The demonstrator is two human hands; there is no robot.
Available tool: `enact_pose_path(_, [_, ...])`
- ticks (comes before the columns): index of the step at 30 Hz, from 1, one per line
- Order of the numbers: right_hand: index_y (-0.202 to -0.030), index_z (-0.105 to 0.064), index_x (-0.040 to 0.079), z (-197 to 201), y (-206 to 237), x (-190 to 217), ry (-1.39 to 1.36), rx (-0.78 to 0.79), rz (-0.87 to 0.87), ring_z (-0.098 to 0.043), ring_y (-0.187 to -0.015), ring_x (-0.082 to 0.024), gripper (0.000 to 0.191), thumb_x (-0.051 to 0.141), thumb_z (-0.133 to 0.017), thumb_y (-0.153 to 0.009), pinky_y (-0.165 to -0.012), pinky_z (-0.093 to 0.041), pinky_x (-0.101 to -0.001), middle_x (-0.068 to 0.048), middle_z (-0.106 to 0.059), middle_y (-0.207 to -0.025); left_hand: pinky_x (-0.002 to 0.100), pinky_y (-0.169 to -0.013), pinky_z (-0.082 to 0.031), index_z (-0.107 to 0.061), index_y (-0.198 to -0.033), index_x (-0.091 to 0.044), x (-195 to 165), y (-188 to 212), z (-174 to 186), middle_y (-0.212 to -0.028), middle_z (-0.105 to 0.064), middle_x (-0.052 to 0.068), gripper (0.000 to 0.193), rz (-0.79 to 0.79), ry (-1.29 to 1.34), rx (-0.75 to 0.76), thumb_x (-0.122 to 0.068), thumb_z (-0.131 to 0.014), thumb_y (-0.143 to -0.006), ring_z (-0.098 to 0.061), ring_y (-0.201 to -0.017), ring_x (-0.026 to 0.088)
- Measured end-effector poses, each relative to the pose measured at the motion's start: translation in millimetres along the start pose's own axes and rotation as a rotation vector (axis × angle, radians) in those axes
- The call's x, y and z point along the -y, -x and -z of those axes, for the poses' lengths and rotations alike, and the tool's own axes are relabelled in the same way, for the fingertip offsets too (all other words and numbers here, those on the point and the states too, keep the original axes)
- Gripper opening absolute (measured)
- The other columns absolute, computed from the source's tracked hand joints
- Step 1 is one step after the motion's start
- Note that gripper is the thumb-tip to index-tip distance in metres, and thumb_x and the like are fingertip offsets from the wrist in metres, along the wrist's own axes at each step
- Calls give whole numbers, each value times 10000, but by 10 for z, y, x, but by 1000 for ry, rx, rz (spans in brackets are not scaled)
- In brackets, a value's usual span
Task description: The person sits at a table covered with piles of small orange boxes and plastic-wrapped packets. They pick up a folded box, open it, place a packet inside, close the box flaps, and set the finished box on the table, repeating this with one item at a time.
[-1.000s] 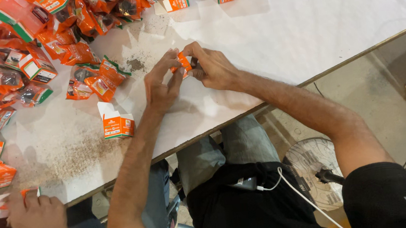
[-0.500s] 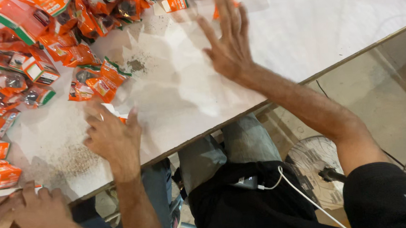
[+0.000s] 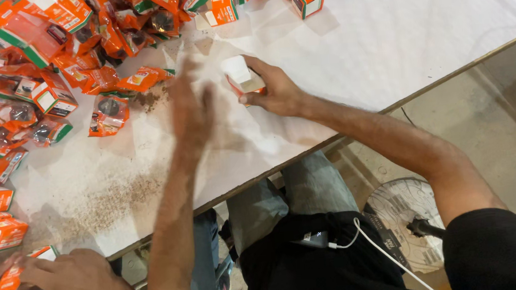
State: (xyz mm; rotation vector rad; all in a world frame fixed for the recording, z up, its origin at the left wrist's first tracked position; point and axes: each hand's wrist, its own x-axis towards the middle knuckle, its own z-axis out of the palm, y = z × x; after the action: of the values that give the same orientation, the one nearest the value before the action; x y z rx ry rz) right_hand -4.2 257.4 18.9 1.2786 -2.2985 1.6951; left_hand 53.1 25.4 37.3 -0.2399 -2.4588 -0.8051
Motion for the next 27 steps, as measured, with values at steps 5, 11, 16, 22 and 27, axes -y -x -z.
enact_pose_path(5, [-1592, -191, 38, -85, 20, -128, 287, 95, 101, -551, -1204, -422, 809, 303, -718, -1038, -1041, -436, -525, -229, -544, -1378, 495, -758, -539, -529, -1446, -78, 639, -362, 402, -1254, -596, 277, 637, -24, -678, 32, -233, -775, -880, -633, -1052, 414])
enact_pose_path(11, [-1438, -448, 36, 11, -13, -82, 264, 98, 182, -567, -1211, -401, 657, 179, -799, -901, -1011, -476, -480, -207, -560, -1326, 439, -785, -546, -617, -1208, -66, 554, -132, 415, -1090, -672, 200, 345, 156, -143, 238, -182, -815, -951, -676, -901, 337])
enact_pose_path(16, [-1298, -620, 46, 51, -77, 37, 56, 90, -67, -698, -1008, -307, 596, 193, -879, -782, -853, -576, -394, -133, -644, -1150, 376, -925, -607, -559, -1205, -34, -71, 164, 207, -1304, -619, 187, 345, -184, 510, -223, 79, -759, -948, -657, -1141, 275])
enact_pose_path(22, [-1247, -656, 59, 65, -105, 80, 172, 72, 52, -685, -968, -326, 581, 216, -920, -754, -841, -555, -407, -134, -672, -1080, 473, -1060, -504, -612, -1192, -32, -387, 122, -62, -1223, -668, 181, 356, -408, 206, -169, -34, -827, -908, -619, -1259, 328])
enact_pose_path(27, [-1218, -637, 36, 63, -77, 50, 169, 82, 1, -647, -951, -357, 556, 272, -920, -802, -832, -533, -432, -160, -639, -1058, 616, -1266, -200, -705, -1247, -3, -339, 134, -8, -1317, -650, 170, 318, -371, -154, 32, -153, -753, -970, -361, -1506, 409])
